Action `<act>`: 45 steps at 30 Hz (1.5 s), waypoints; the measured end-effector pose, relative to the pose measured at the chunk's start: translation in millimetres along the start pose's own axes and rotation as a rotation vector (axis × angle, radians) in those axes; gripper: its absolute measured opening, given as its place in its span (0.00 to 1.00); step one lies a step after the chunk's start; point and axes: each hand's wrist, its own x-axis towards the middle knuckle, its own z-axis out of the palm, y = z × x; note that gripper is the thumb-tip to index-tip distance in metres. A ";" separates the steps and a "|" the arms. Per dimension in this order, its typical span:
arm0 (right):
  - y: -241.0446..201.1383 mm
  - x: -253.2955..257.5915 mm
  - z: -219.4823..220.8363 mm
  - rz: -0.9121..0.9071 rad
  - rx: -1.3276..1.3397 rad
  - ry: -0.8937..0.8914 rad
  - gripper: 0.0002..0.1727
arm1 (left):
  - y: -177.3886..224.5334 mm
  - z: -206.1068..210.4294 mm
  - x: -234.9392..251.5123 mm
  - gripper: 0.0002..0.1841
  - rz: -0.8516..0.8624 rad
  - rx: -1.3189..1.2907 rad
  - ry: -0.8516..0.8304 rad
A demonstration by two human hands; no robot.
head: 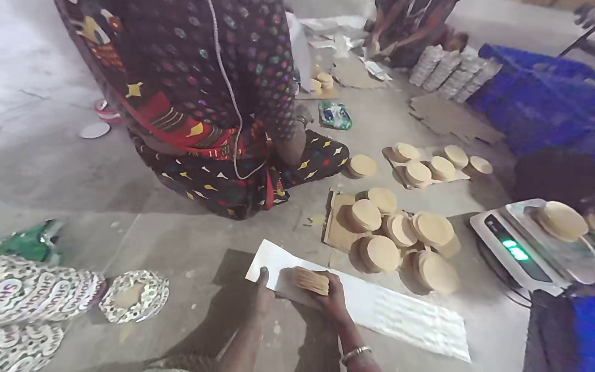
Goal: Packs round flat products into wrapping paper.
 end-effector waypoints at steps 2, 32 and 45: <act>-1.3 -0.3 -0.1 -0.006 -0.011 0.004 0.24 | 6.8 8.5 -19.7 0.22 0.115 0.237 -0.057; -24.5 9.2 -12.1 0.200 -0.160 -0.149 0.30 | 53.5 43.5 7.2 0.21 0.712 1.590 -1.012; -111.5 -66.6 90.4 1.011 1.836 0.488 0.52 | 52.6 59.0 -27.7 0.18 1.237 1.353 -1.092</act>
